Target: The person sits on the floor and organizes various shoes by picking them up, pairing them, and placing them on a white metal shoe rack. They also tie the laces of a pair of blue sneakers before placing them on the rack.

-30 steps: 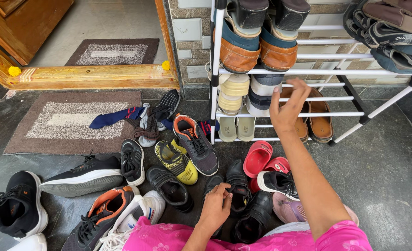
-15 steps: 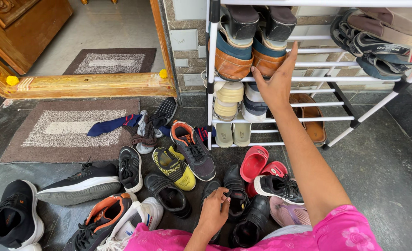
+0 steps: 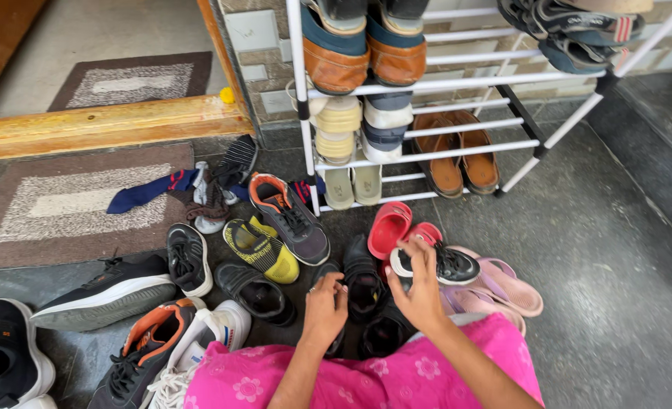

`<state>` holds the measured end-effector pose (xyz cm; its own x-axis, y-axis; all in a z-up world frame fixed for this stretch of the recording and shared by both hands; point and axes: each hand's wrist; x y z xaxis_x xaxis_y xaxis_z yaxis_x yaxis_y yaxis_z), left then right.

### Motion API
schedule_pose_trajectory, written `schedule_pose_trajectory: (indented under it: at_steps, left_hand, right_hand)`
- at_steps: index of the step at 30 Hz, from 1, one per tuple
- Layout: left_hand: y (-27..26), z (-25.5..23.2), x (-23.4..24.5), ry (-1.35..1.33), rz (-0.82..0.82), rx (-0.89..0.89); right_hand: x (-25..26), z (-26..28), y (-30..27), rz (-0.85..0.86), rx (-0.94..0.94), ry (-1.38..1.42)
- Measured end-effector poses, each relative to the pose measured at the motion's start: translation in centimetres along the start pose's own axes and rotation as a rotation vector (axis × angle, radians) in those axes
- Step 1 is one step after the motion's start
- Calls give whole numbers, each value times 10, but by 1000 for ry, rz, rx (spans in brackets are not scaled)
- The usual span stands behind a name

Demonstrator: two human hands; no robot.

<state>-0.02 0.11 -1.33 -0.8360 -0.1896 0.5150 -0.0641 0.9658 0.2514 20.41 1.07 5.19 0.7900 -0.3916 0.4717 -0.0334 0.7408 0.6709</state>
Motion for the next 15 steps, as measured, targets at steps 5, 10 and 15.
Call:
schedule_pose_trajectory:
  at_steps: [5, 10, 15]
  left_hand:
    - [-3, 12, -4, 117, -44, -24]
    - [-8, 17, 0, 120, -84, -56]
    - [-13, 12, 3, 149, -84, -24]
  right_hand:
    - [7, -31, -57, 234, -132, 50]
    - [-9, -45, -55, 135, -78, 56]
    - [-4, -36, -48, 32, -230, 28]
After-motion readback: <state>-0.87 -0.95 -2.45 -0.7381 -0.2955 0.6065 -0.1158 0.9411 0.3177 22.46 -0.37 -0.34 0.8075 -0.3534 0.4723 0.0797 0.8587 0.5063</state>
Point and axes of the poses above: each hand's wrist, its own y-axis towards the middle knuckle, its own x-axis out of the back of the hand, z = x × y, and after that the axes turned 1 degree about -z, right-handed
